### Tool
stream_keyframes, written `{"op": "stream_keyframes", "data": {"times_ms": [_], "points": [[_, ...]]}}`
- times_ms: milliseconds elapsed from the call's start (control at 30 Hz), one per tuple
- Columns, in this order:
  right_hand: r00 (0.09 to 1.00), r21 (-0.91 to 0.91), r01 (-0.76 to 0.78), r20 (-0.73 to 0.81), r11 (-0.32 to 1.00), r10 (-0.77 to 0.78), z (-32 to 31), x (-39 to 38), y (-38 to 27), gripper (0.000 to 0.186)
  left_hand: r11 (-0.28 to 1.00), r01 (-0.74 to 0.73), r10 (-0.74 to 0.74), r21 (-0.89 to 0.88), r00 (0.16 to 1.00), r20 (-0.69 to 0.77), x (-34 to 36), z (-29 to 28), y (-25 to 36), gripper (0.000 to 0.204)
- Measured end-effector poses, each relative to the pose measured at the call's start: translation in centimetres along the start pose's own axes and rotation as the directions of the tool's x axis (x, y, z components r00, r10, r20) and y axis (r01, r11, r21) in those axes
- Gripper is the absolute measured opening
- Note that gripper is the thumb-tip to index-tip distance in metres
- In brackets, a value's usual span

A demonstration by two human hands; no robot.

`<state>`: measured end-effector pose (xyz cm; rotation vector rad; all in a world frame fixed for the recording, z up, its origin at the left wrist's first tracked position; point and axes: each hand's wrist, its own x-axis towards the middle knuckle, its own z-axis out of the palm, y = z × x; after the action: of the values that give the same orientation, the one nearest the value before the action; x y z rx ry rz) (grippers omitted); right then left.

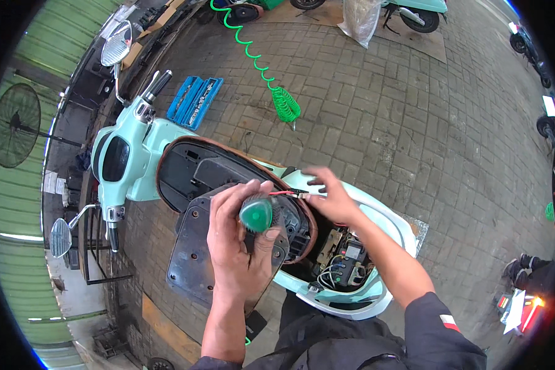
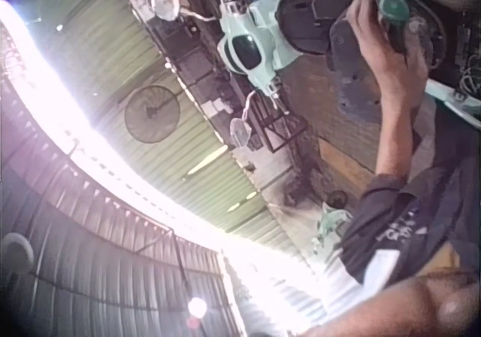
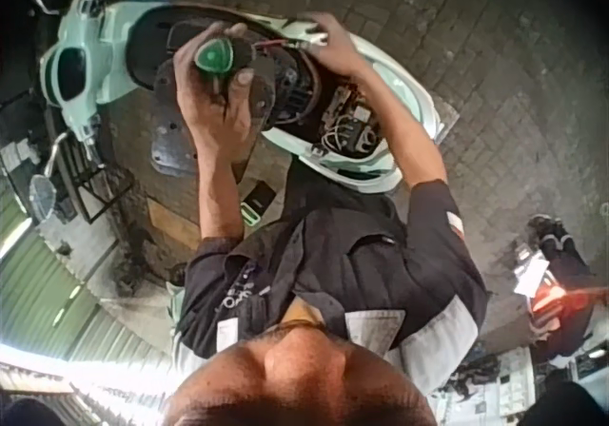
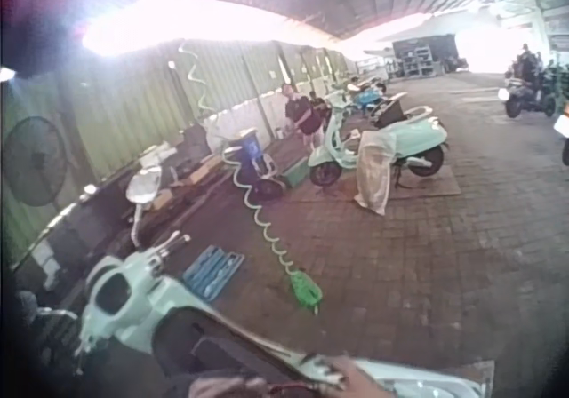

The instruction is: The person uses a screwdriver to loosen screws from the seat bucket of a scooter, disconnects various wires from the battery area, and lifts out the internal plastic compartment.

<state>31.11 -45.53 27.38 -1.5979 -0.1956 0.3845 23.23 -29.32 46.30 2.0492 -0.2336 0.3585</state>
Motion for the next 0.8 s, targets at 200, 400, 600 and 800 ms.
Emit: {"op": "stream_keyframes", "data": {"times_ms": [200,400,600,800], "points": [[0.751,0.158,0.606,0.209,0.779,-0.627,-4.4,-3.0,-15.3,0.046,0.996,0.03,-0.029,-0.087,0.999,0.02,-1.0,0.5,-0.4,0.061],[0.546,-0.264,0.832,0.236,0.488,-0.804,-2.1,-4.2,-20.9,0.046,1.0,0.01,-0.01,-0.001,1.0,0.019,-1.3,-0.6,0.0,0.057],[0.554,-0.605,0.743,0.315,0.287,-0.771,-2.3,-4.6,-22.2,0.038,0.937,0.045,-0.042,-0.347,0.999,0.015,-0.6,-0.7,-0.2,0.07],[0.657,-0.727,0.603,0.218,0.329,-0.722,-0.8,-5.4,-23.2,0.04,0.995,0.056,-0.063,-0.077,0.994,-0.085,-0.5,-0.2,-0.3,0.066]]}}
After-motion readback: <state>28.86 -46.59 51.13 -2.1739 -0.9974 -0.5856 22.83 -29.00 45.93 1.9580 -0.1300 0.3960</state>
